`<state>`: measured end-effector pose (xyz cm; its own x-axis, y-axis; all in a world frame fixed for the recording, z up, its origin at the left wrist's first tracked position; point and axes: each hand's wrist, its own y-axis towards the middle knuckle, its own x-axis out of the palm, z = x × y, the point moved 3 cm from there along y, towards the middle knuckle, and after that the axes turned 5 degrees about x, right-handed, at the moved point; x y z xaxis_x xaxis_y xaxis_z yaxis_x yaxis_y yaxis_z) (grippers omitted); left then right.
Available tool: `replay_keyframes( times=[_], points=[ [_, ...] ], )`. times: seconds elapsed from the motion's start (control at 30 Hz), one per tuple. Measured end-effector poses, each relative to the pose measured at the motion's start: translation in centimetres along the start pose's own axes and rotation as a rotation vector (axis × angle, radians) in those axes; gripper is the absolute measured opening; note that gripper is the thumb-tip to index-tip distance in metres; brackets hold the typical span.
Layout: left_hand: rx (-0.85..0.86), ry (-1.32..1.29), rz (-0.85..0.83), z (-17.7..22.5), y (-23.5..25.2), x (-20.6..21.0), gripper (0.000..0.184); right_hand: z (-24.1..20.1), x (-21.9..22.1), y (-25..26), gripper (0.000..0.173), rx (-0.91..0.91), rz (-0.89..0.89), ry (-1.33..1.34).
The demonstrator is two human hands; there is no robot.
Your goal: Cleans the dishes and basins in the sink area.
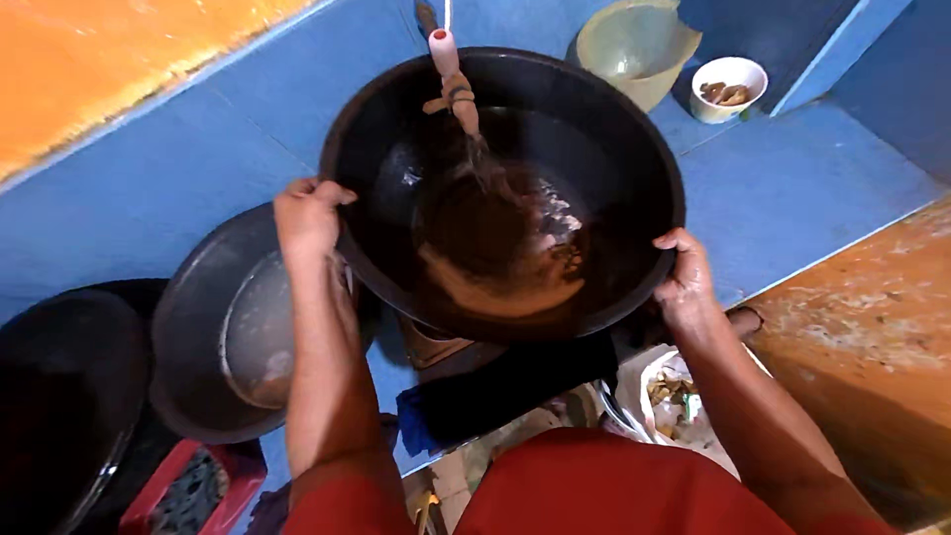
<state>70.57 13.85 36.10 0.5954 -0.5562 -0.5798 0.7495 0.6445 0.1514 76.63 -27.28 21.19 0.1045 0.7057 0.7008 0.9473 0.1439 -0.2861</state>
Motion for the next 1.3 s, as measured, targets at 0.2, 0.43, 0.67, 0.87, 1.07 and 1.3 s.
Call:
replay_keyframes(
  times=[0.2, 0.43, 0.67, 0.87, 1.07, 1.3],
  points=[
    [-0.030, -0.167, 0.132, 2.8, -1.4, -3.6, 0.007, 1.4, 1.8, -0.6, 0.023, 0.136, -0.040, -0.055],
    [-0.156, -0.253, 0.120, -2.6, -3.2, -4.2, 0.020, -0.5, 4.4, -0.2, 0.031, 0.146, 0.029, -0.050],
    [-0.067, -0.298, 0.214, -5.0, -6.8, -6.2, 0.018, 0.8, 4.5, 0.2, 0.030, 0.247, 0.092, -0.067],
    [-0.136, -0.004, 0.217, 3.9, -1.7, -7.4, 0.008, 3.5, 3.2, 2.0, 0.031, 0.388, 0.130, -0.098],
    [0.039, 0.004, 0.182, 8.8, 4.1, -6.1, 0.022, 7.2, 2.7, 2.7, 0.038, 0.549, 0.054, -0.175],
    [0.268, -0.055, -0.176, 15.5, 10.0, 0.5, 0.014, 9.5, 1.2, 2.9, 0.028, 0.776, 0.143, -0.131]
  ],
)
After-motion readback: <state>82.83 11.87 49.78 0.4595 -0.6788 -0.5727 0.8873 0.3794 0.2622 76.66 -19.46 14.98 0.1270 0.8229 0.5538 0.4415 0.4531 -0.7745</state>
